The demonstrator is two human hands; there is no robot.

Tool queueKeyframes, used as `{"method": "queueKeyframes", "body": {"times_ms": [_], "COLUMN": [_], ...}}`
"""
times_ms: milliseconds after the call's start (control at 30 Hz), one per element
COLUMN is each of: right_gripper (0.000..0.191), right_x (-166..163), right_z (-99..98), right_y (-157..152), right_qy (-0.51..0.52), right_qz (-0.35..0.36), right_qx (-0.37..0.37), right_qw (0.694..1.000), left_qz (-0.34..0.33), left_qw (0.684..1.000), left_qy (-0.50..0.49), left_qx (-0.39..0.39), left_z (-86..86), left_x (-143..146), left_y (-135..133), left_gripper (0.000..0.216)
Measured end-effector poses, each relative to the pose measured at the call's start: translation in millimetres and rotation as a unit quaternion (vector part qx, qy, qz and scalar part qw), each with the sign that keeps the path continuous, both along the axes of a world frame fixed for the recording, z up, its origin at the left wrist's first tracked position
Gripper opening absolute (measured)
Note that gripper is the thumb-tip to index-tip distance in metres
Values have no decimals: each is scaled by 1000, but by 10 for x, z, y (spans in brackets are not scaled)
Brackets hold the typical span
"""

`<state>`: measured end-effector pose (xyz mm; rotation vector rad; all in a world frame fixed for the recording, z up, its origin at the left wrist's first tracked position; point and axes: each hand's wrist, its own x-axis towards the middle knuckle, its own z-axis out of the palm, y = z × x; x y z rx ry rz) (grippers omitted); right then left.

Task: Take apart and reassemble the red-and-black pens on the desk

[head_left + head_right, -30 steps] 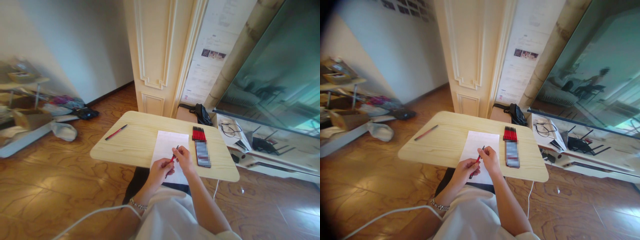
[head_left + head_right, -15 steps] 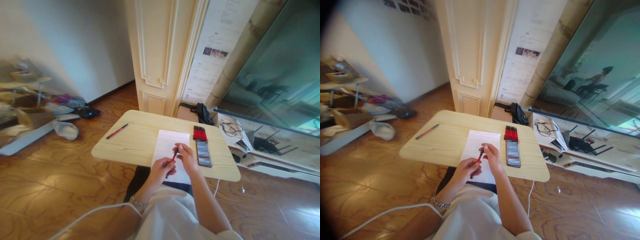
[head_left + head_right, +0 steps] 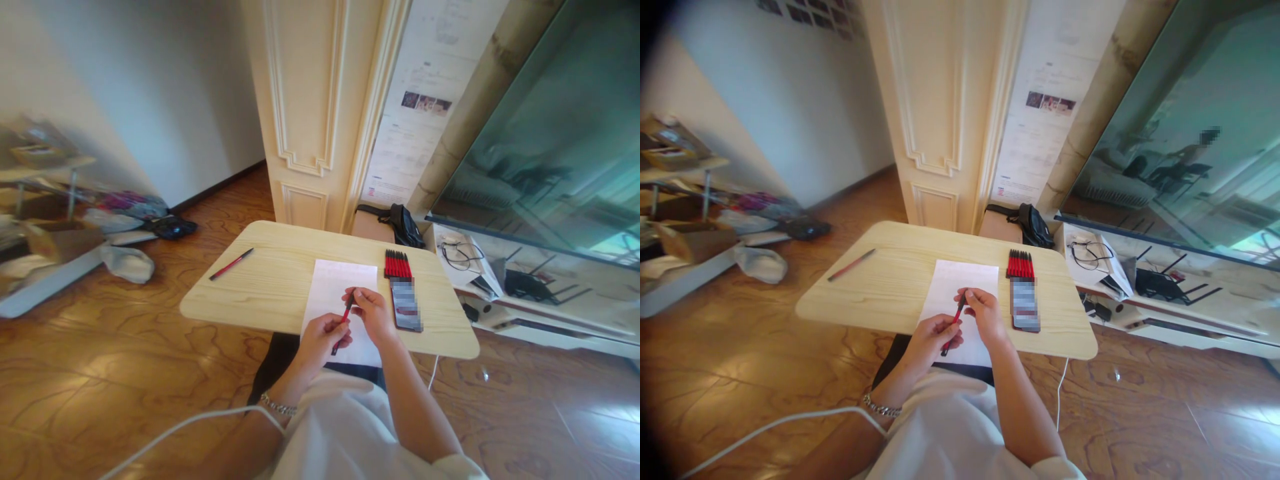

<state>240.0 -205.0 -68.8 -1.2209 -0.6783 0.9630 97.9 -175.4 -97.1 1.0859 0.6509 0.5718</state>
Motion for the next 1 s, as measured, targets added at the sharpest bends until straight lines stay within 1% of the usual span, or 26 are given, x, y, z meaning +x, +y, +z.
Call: {"method": "queueKeyframes", "body": {"times_ms": [67, 167, 267, 333, 467, 533, 633, 700, 800, 867, 933, 1000], "right_gripper": [27, 27, 33, 34, 25, 24, 28, 30, 26, 26, 29, 31], "right_x": [-4, -13, -20, -22, -37, -49, -71, -86, -110, -132, -159, -190], "right_z": [-31, -68, -66, -65, -95, -108, -109, -113, -142, -167, -190, -208], "right_y": [10, 18, 8, 1, -1, -3, -6, -1, 25, 50, 75, 96], "right_qy": [-13, -15, 14, 19, -3, 4, 24, 20, 2, -2, -8, -17], "right_qz": [-19, -43, -12, 0, -31, -30, -14, -21, -55, -77, -96, -117], "right_qx": [-4, -7, -5, -4, -2, 0, 3, 0, -3, 3, 9, 7], "right_qw": [1000, 999, 1000, 1000, 1000, 1000, 1000, 1000, 999, 997, 995, 993], "left_qz": [2, 5, 6, 3, -2, 2, 7, 13, 28, 45, 67, 82], "left_qw": [1000, 1000, 1000, 1000, 1000, 1000, 1000, 1000, 997, 990, 976, 952], "left_qy": [0, -4, -4, 1, 4, 1, 2, 10, 39, 67, 102, 141], "left_qx": [4, 7, 8, 10, 18, 16, 9, 17, 60, 113, 182, 258], "left_z": [-13, -30, -36, -36, -35, -29, -19, -20, -36, -43, -32, -3], "left_x": [3, 11, 7, -2, -18, -22, -22, -19, -18, -26, -42, -63], "left_y": [-2, -9, -5, 1, 5, 2, -4, -9, -18, -25, -31, -33], "left_gripper": [34, 32, 32, 32, 32, 32, 32, 32, 30, 29, 26, 24]}}
